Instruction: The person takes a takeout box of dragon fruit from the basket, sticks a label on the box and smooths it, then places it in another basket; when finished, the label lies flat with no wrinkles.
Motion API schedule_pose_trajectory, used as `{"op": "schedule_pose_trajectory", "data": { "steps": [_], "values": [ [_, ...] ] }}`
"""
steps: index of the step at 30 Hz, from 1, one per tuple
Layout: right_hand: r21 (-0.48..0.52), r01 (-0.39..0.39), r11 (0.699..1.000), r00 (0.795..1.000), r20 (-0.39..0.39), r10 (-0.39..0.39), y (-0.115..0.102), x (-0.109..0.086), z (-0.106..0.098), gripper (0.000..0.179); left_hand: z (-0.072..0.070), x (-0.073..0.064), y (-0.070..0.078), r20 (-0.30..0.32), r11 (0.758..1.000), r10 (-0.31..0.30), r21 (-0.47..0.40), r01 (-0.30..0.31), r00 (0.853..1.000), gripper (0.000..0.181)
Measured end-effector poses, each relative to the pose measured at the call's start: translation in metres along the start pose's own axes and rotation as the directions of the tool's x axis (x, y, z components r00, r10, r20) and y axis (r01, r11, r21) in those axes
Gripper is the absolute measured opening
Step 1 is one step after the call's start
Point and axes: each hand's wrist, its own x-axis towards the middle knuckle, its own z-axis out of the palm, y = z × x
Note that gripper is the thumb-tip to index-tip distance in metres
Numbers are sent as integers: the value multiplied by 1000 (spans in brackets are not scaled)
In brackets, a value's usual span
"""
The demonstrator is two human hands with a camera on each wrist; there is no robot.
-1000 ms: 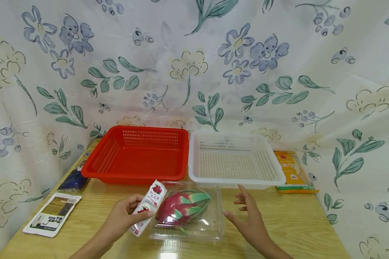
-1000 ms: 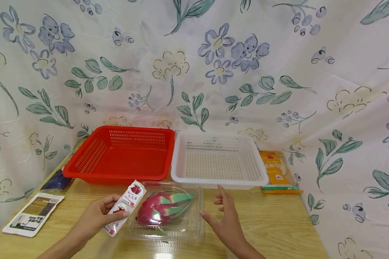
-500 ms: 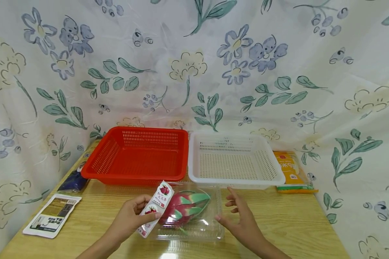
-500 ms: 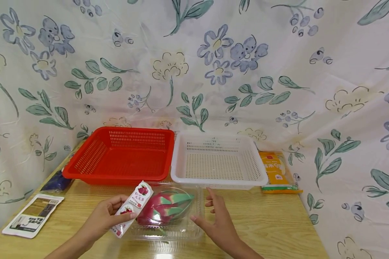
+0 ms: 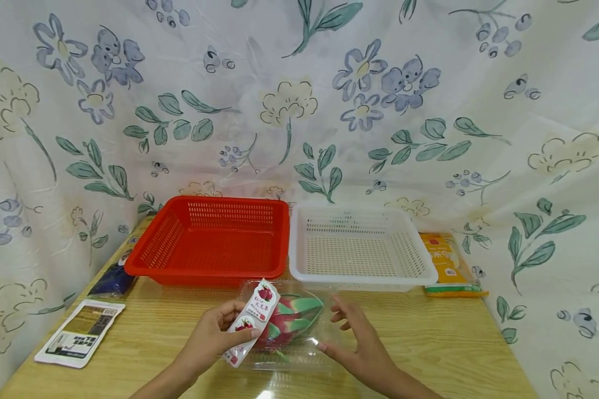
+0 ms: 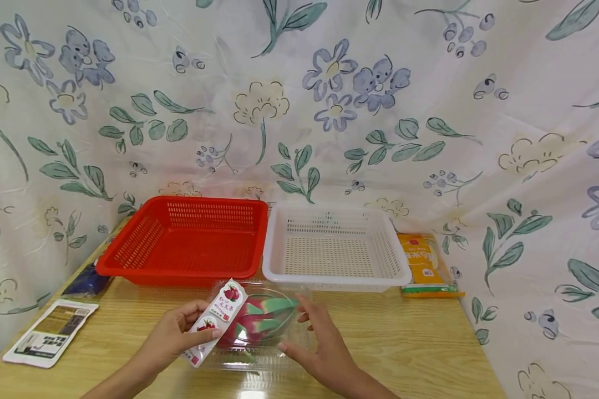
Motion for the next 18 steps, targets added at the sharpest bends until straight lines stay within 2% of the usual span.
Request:
{"op": "schedule_pose_trajectory", "data": {
  "steps": [8,14,18],
  "values": [
    [69,50,996,997,52,-53,-7,6,6,80,18,5,4,-8,1000,30,-1,-30,1000,40],
    [87,87,992,990,104,-95,-12,9,11,84,26,5,5,49,997,73,-32,-71,996,40],
    [107,89,990,986,129,-103,-15,10,15,84,31,5,4,61,995,90,-56,-87,994,41]
  ]
}}
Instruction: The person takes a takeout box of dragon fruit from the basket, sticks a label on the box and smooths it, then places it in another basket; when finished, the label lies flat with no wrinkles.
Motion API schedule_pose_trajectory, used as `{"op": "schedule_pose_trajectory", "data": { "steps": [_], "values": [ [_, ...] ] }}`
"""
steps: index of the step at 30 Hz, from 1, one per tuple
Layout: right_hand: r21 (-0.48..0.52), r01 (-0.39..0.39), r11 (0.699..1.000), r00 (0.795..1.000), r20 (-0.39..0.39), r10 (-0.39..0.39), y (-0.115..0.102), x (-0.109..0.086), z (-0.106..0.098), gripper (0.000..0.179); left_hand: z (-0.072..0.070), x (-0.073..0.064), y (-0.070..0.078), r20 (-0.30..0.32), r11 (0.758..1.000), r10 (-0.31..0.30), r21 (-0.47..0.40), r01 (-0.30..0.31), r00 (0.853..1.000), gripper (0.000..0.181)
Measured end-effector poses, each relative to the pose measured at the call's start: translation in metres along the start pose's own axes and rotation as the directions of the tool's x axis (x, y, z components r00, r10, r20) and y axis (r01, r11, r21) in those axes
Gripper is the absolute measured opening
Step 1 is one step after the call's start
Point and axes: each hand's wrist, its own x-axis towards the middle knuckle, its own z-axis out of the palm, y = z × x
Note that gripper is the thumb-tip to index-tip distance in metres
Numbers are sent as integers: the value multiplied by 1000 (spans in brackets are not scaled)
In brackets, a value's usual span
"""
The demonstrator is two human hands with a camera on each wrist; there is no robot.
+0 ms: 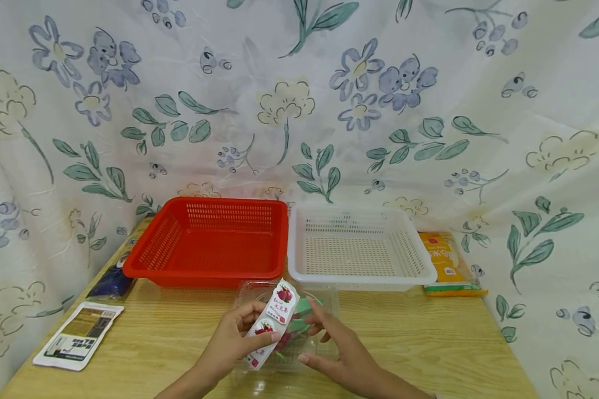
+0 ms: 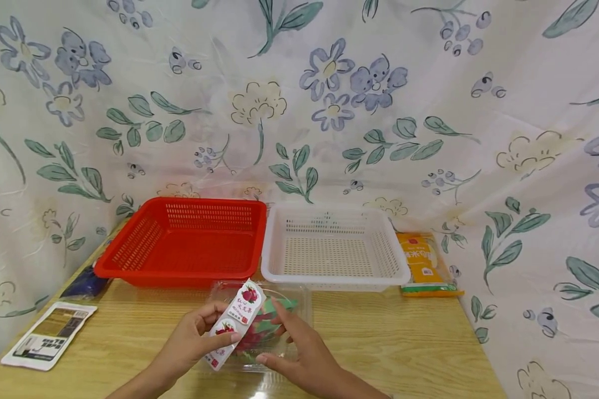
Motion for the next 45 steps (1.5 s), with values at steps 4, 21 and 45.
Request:
{"op": "schedule_pose_trajectory", "data": {
  "steps": [4,21,45],
  "values": [
    [23,-24,999,999,24,23,-3,3,3,83,4,-1,-1,13,1000,-6,-18,6,1000,42],
    [46,-6,999,996,85,2,-6,11,14,75,16,-3,-6,49,999,19,-35,-17,999,36],
    [57,21,998,998,61,-24,-10,12,24,59,22,-9,-17,119,984,169,-71,-161,978,18]
  ]
}}
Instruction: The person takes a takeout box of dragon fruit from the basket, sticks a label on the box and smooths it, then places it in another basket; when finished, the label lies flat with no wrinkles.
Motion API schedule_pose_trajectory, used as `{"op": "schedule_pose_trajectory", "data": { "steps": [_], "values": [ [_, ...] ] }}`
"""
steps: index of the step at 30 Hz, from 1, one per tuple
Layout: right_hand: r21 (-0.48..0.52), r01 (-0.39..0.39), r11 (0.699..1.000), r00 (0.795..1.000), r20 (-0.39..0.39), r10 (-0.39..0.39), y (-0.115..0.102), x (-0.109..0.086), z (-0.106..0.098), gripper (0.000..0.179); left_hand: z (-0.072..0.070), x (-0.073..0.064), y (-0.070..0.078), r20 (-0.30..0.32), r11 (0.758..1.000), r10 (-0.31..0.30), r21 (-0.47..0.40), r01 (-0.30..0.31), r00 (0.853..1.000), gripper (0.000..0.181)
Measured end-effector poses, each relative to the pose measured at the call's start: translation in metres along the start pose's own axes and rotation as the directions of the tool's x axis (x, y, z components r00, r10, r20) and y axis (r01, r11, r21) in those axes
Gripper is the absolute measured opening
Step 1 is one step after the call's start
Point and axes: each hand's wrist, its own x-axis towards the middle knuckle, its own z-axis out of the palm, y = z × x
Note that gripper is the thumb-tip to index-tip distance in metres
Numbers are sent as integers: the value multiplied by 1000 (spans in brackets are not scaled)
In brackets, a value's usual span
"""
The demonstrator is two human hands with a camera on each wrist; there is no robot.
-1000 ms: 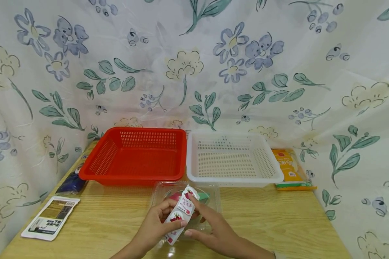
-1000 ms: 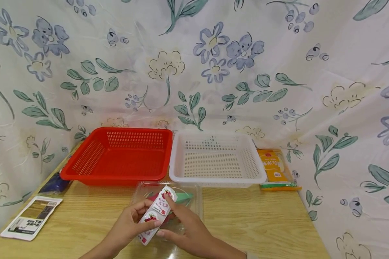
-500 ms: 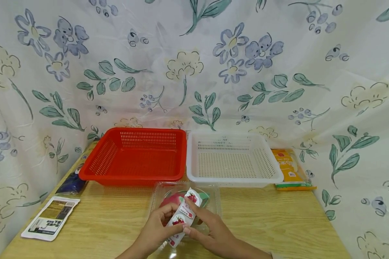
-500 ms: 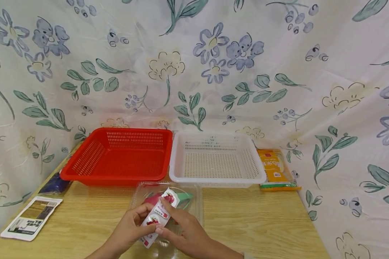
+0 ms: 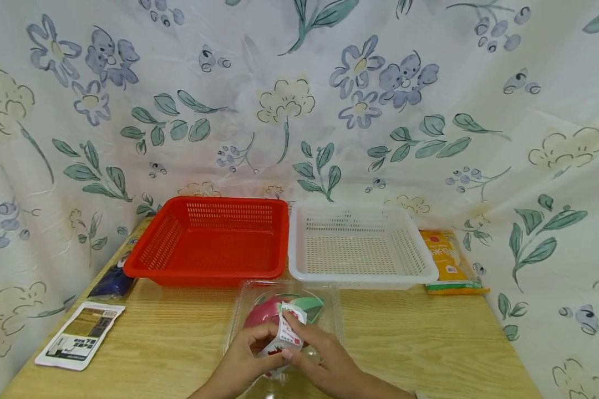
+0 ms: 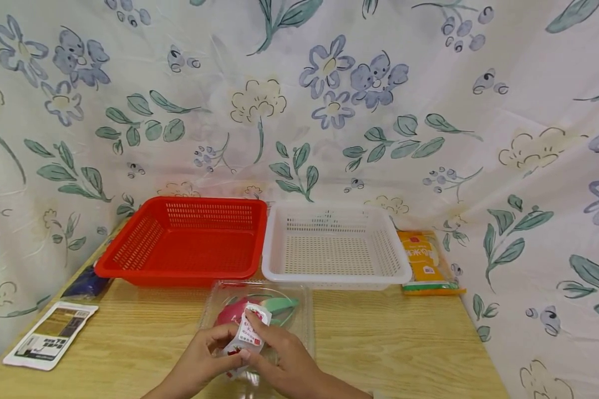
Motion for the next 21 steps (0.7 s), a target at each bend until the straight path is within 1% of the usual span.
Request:
{"op": "schedule_pose_trajectory", "data": {
  "steps": [3,6,10,14,17,21],
  "values": [
    [-9,5,1000,1000,3,-5,0,0,1,57,0,-1,-2,9,999,42,-6,-42,999,18],
    [-18,12,1000,1000,6,-12,-1,0,2,55,0,-2,-3,22,998,63,-14,-63,998,19],
    [-17,8,1000,1000,14,-8,-4,2,1,52,0,-3,-3,35,998,63,-21,-63,997,22],
    [-29,5,1000,1000,16,-4,-7,4,-2,48,-2,-3,-3,50,999,48,-18,-48,998,26],
    [-40,4,999,1000,13,-3,-9,6,-3,45,-3,-4,-2,60,999,42,-16,-41,997,26],
    [-44,24,999,1000,9,-24,-8,9,-8,41,-4,-6,-3,59,999,44,-15,-43,997,24]
  ]
}}
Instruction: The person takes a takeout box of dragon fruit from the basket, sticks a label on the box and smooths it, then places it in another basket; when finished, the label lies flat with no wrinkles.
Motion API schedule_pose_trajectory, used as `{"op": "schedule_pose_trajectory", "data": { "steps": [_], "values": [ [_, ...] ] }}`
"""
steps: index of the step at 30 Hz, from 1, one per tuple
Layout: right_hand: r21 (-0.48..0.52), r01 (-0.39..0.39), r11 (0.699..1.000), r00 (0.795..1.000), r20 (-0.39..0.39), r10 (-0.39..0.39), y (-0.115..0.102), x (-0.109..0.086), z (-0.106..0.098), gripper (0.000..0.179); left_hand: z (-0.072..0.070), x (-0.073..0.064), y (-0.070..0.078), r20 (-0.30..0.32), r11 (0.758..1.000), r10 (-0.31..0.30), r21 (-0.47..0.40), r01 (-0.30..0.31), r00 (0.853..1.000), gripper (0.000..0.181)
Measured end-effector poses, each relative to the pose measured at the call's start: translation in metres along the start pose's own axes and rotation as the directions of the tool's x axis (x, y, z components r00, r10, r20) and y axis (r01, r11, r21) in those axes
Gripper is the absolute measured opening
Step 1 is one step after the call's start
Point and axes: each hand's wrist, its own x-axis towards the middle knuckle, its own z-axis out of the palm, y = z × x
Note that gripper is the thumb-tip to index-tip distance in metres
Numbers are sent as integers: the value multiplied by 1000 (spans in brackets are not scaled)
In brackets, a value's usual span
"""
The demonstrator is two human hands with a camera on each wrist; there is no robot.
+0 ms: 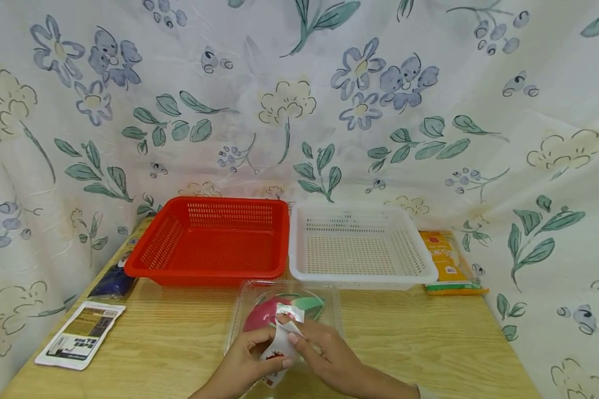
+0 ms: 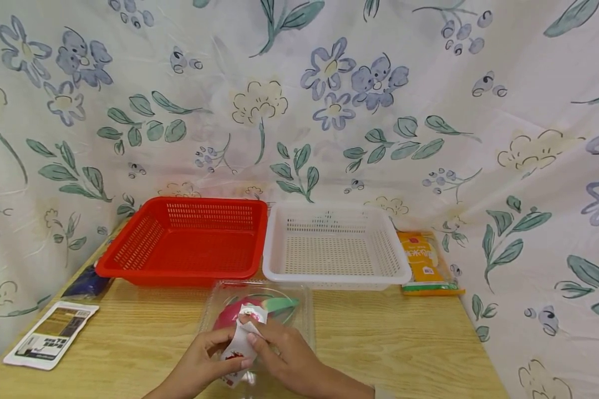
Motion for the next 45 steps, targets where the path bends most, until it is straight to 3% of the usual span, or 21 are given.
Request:
{"op": "schedule_pose_trajectory", "data": {
  "steps": [2,8,15,20,25,27,31,36,39,45],
  "values": [
    [17,-2,1000,1000,-10,2,2,2,-3,39,-1,-1,0,-7,1000,-11,3,11,1000,24],
    [49,1,999,995,-95,4,6,10,-12,32,-6,-7,2,-73,990,-134,23,136,988,27],
    [100,-136,986,969,-194,154,11,15,-23,25,-13,-11,4,-131,977,-204,31,209,970,32],
    [19,-136,990,959,-250,137,26,20,-28,27,-17,-14,5,-132,969,-248,-29,247,960,35],
    [-144,-75,987,966,-255,36,45,25,-30,26,-20,-18,6,-157,972,-236,-25,235,959,36],
    [-260,-51,964,970,-242,-14,52,25,-29,26,-21,-20,6,-173,974,-226,-11,227,959,37],
    [-466,-14,885,980,-181,-79,63,25,-27,32,-22,-21,8,-211,973,-226,2,231,951,39],
    [-590,33,806,989,-99,-112,71,27,-23,35,-24,-22,8,-247,970,-236,-9,242,940,43],
    [-624,57,779,989,-71,-129,74,28,-21,35,-25,-22,8,-260,970,-236,-12,241,936,44],
    [-638,81,766,990,-40,-138,76,28,-18,38,-27,-22,8,-279,968,-246,-23,250,928,44]
  ]
}}
